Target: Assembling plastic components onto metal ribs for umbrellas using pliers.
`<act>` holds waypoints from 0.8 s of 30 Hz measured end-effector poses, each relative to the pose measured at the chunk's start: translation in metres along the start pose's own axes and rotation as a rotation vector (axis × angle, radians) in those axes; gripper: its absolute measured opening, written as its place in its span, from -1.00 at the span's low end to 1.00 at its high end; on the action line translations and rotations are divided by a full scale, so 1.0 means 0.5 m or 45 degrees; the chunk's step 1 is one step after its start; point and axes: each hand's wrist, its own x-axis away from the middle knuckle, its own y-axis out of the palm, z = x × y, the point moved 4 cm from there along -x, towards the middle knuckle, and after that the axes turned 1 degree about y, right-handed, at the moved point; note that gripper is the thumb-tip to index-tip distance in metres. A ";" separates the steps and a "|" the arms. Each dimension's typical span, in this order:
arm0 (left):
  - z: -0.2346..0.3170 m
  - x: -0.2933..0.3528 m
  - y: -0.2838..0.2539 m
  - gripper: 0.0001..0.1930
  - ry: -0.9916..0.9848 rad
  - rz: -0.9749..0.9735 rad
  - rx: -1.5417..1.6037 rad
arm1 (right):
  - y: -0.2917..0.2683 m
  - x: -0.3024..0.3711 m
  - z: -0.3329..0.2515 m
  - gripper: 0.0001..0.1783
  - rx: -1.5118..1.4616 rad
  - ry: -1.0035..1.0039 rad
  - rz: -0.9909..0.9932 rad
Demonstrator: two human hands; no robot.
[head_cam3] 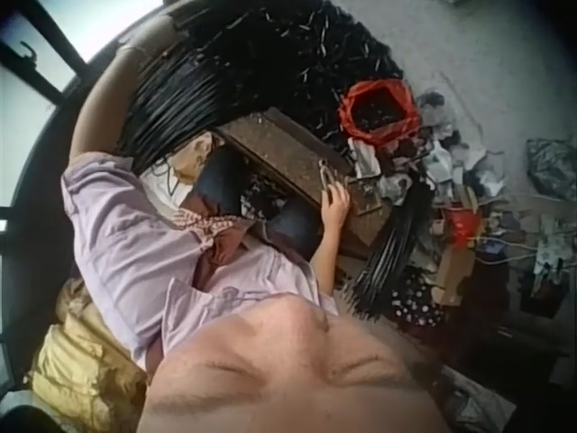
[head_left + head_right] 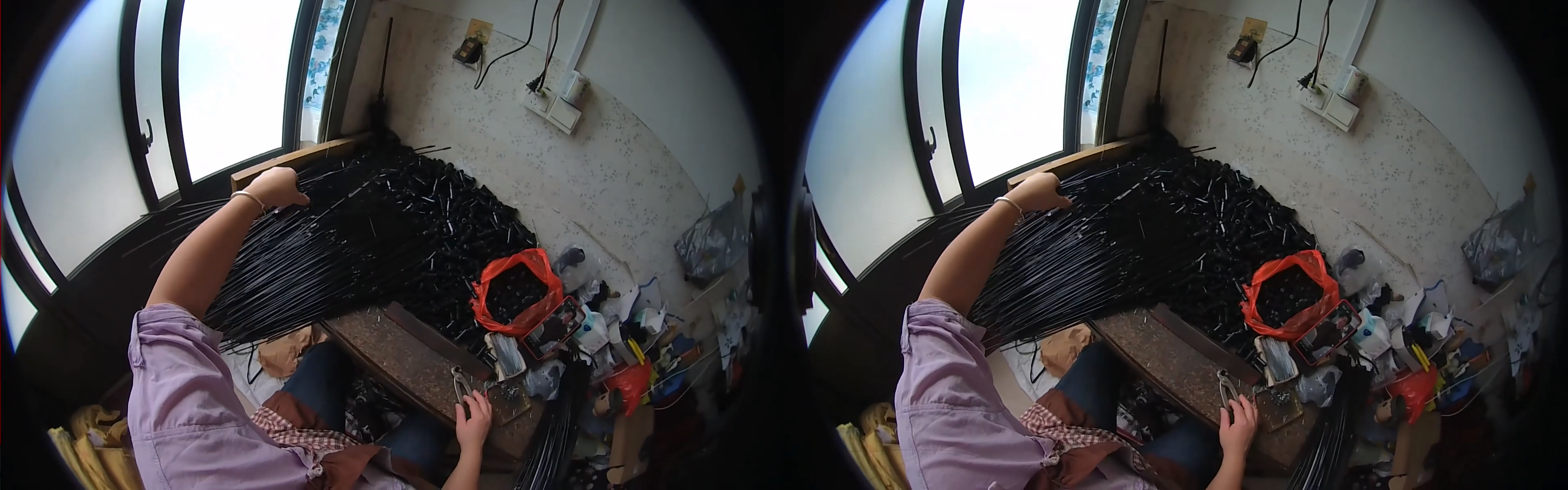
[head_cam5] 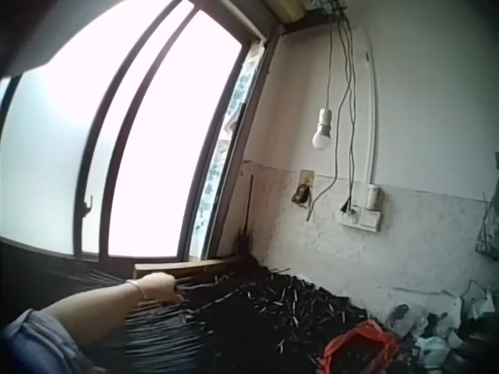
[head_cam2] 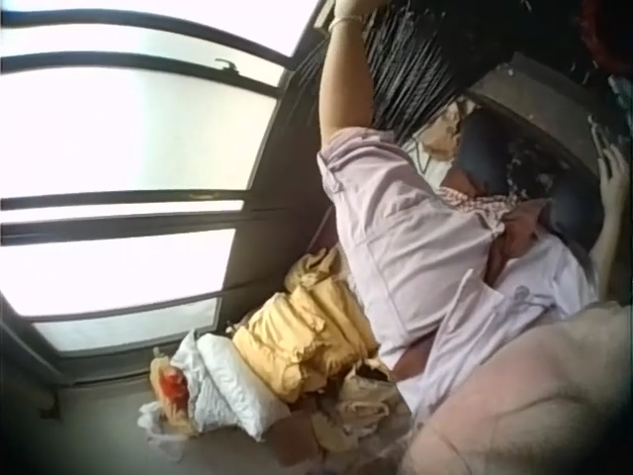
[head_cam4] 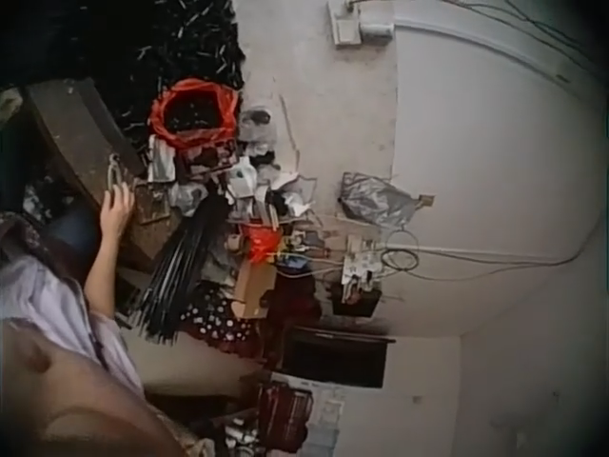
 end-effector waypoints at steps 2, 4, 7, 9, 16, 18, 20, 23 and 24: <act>-0.016 0.016 -0.045 -0.58 0.028 -0.029 -0.022 | -0.001 0.001 -0.002 -0.73 -0.002 0.001 0.002; -0.033 0.028 -0.088 -0.62 -0.038 -0.107 0.013 | -0.005 0.001 -0.007 -0.73 -0.009 0.000 0.000; -0.023 0.058 -0.129 -0.65 -0.038 -0.075 0.110 | -0.012 -0.003 -0.016 -0.74 -0.004 0.019 0.010; 0.018 0.070 -0.126 -0.64 -0.047 0.051 0.530 | -0.023 -0.001 -0.020 -0.75 -0.106 0.057 0.047; 0.289 0.054 -0.027 -0.68 0.400 0.210 1.796 | -0.024 -0.010 -0.022 -0.77 -0.037 -0.059 -0.053; 0.362 0.028 0.017 -0.67 0.444 0.443 1.870 | -0.023 -0.009 -0.025 -0.77 -0.072 0.029 -0.058; 0.428 0.024 0.068 -0.68 0.443 0.552 1.988 | -0.031 0.002 -0.022 -0.76 -0.028 0.047 -0.024; 0.476 0.051 0.134 -0.67 0.401 0.654 1.929 | -0.044 0.017 -0.006 -0.75 0.027 0.049 0.026; 0.484 0.055 0.164 -0.69 0.416 0.667 1.928 | -0.049 0.023 -0.002 -0.75 0.048 0.067 0.017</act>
